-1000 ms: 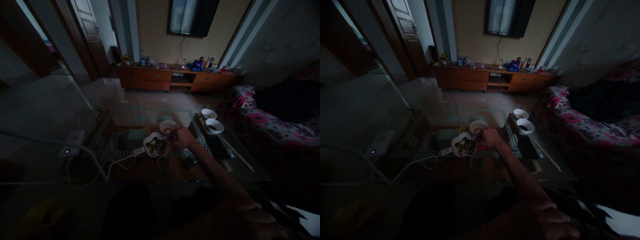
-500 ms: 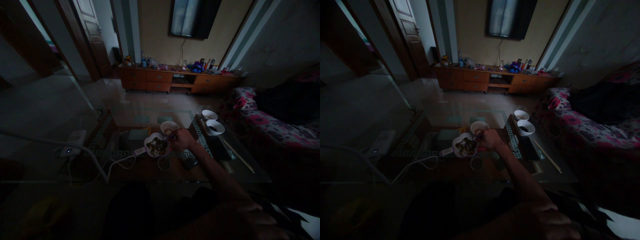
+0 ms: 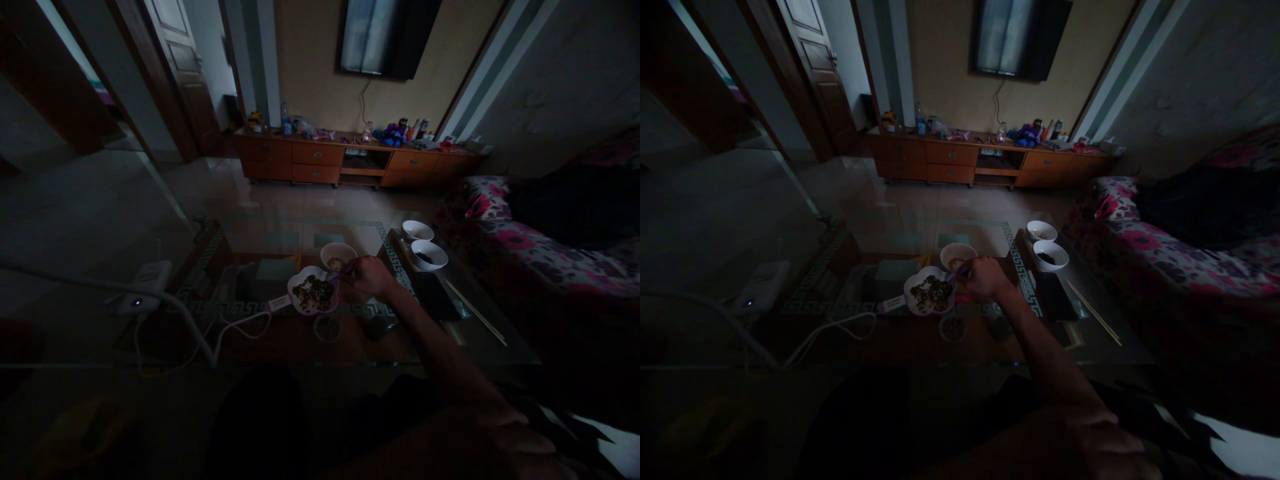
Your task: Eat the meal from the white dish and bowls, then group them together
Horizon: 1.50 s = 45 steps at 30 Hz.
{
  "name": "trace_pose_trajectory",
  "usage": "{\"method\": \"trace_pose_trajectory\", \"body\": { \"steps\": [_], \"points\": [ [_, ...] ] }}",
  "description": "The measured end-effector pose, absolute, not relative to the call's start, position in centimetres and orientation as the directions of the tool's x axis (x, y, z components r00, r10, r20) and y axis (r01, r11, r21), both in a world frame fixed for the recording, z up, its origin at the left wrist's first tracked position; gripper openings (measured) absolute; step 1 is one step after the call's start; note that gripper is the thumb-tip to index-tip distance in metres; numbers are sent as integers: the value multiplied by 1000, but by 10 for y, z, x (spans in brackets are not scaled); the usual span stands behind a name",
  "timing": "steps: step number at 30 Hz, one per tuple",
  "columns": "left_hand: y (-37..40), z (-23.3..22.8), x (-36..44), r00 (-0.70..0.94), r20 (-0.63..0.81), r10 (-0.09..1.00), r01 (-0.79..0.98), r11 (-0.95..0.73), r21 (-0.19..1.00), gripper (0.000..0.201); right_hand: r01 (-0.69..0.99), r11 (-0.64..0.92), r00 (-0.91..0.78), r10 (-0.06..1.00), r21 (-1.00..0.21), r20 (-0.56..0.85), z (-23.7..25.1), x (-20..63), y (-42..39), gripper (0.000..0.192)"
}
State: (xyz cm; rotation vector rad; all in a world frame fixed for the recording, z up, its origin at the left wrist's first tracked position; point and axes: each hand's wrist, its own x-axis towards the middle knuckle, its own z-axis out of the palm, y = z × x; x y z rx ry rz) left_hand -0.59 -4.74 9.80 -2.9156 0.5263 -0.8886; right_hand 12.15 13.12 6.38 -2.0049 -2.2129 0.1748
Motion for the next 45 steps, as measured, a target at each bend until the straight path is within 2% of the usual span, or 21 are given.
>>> {"method": "trace_pose_trajectory", "body": {
  "steps": [10, 19, 26, 33, 37, 40, 42, 45],
  "points": [
    [-48, 96, -4, 794, 504, -341, -291, -940, -178, 40, 980, 110, -113, 994, -167, -4, 64, 119, 132, 28],
    [-46, 103, -9, 776, 532, -338, -267, -941, -207, 40, 978, 115, -116, 993, -174, 3, 61, 119, 132, 27],
    [-46, 101, -11, 796, 510, -325, -273, -946, -177, 40, 978, 129, -130, 992, -164, 4, 61, 119, 133, 30],
    [-44, 107, -14, 790, 513, -335, -258, -942, -216, 39, 972, 152, -151, 988, -178, 23, 58, 117, 133, 27],
    [-44, 107, -11, 794, 508, -333, -283, -943, -177, 40, 955, 154, -131, 986, -254, 107, 60, 117, 133, 25],
    [-43, 109, -12, 786, 518, -337, -293, -941, -167, 40, 923, 123, -26, 965, -364, 260, 63, 122, 134, 28],
    [-43, 106, -10, 770, 535, -348, -308, -937, -166, 40, 918, 81, 57, 942, -387, 332, 65, 127, 134, 31],
    [-48, 93, -1, 722, 589, -362, -335, -929, -161, 39, 921, 67, 68, 943, -385, 327, 63, 131, 133, 32]
  ]
}}
